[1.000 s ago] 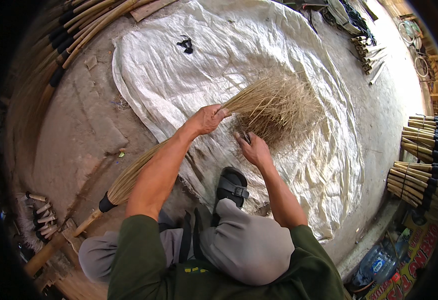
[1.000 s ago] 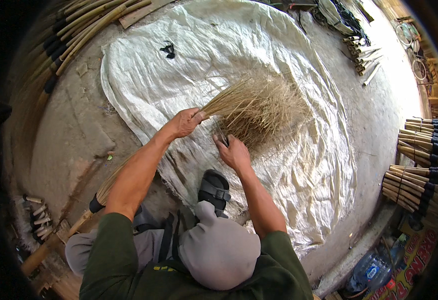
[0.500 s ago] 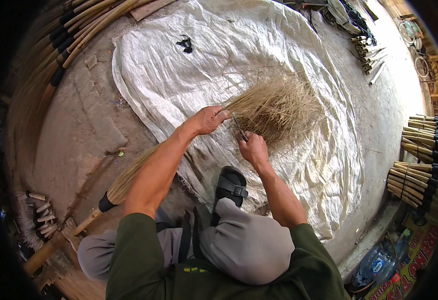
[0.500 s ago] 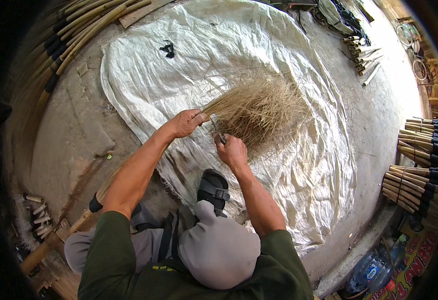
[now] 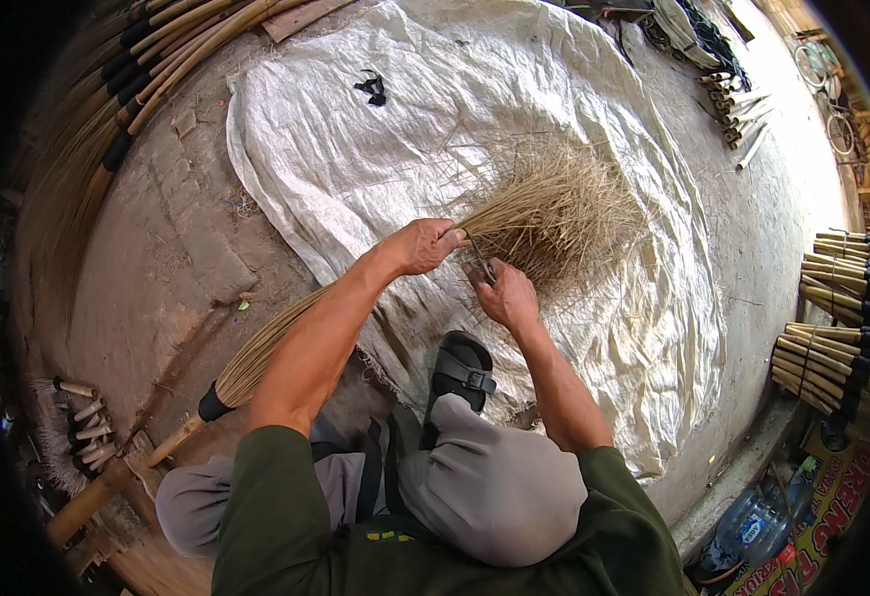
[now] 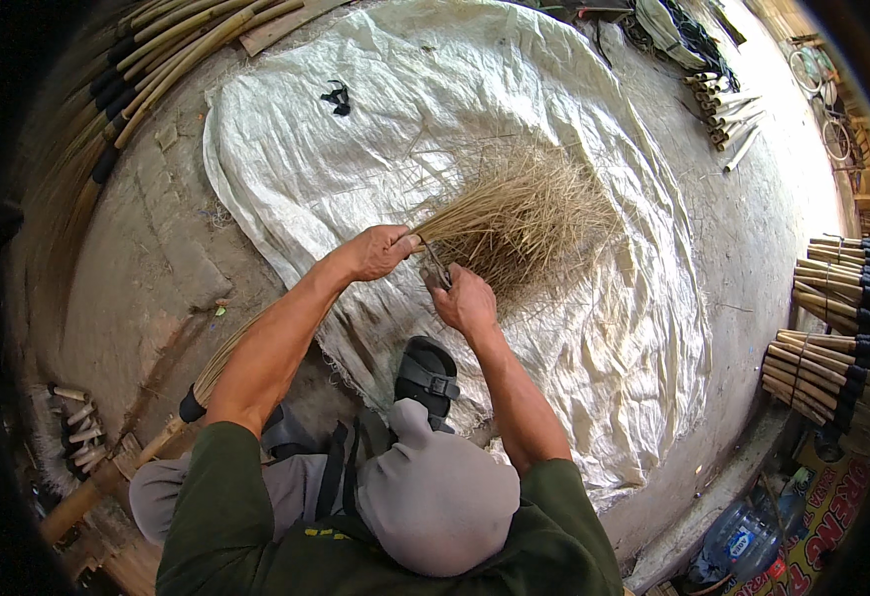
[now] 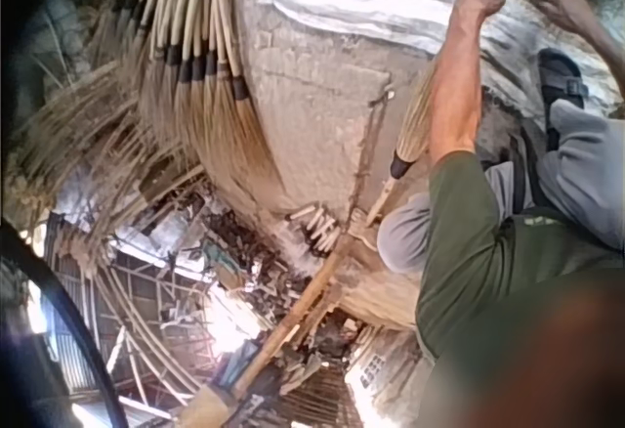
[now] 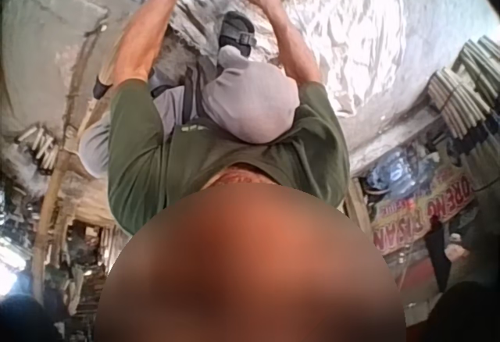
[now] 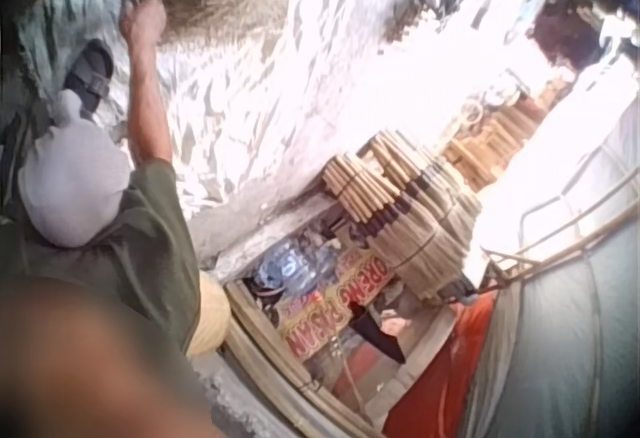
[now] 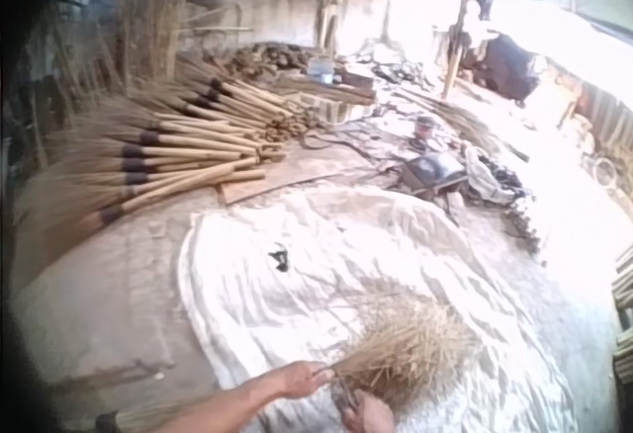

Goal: The person sits on the floor and repeatedly trims the bristles of a straw broom using shears. After each trim, the person places the broom on the floor and picks up another one to continue the process.

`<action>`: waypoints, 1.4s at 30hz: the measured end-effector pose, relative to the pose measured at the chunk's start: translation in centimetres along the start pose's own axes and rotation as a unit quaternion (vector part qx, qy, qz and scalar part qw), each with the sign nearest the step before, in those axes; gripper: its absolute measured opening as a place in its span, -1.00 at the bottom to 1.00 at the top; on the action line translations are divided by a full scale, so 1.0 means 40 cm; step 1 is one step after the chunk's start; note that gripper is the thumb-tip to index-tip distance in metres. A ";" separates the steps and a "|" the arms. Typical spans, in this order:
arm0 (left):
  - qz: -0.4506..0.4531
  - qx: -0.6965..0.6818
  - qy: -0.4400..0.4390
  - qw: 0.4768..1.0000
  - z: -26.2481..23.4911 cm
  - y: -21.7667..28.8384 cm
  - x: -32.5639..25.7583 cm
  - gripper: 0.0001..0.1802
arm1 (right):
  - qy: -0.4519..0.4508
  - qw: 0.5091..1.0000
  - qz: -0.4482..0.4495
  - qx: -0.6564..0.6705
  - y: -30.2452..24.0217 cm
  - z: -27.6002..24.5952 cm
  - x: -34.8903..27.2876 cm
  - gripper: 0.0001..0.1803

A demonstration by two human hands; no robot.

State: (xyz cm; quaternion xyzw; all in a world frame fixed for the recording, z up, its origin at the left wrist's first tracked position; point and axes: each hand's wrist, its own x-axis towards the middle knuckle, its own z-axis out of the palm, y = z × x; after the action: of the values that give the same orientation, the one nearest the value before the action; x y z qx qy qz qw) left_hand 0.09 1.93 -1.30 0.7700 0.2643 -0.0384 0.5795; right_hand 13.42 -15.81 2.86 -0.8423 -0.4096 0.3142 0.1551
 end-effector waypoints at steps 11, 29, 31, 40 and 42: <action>-0.022 -0.046 -0.015 0.999 -0.031 0.015 0.001 -0.45 | -0.037 0.996 0.028 0.082 0.030 -0.006 -0.022 -0.33; -0.027 -0.053 -0.019 0.998 -0.026 0.012 -0.001 -0.46 | -0.038 0.994 0.049 0.095 0.018 -0.001 -0.019 -0.32; -0.004 -0.068 -0.023 0.997 -0.027 0.016 -0.001 -0.47 | -0.050 0.992 0.043 0.110 0.021 -0.007 -0.016 -0.30; -0.010 -0.050 -0.063 0.997 -0.031 0.072 -0.022 -0.49 | -0.033 0.999 -0.013 -0.018 -0.006 -0.039 0.005 -0.32; -0.014 -0.046 -0.062 0.997 -0.033 0.070 -0.020 -0.48 | -0.031 0.999 -0.004 -0.043 -0.008 -0.036 0.009 -0.33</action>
State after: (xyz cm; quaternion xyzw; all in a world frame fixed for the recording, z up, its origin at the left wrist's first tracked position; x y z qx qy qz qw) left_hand 0.32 2.30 1.86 0.7348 0.2399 -0.0817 0.6291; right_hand 14.34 -15.35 3.96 -0.8362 -0.4309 0.3217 0.1076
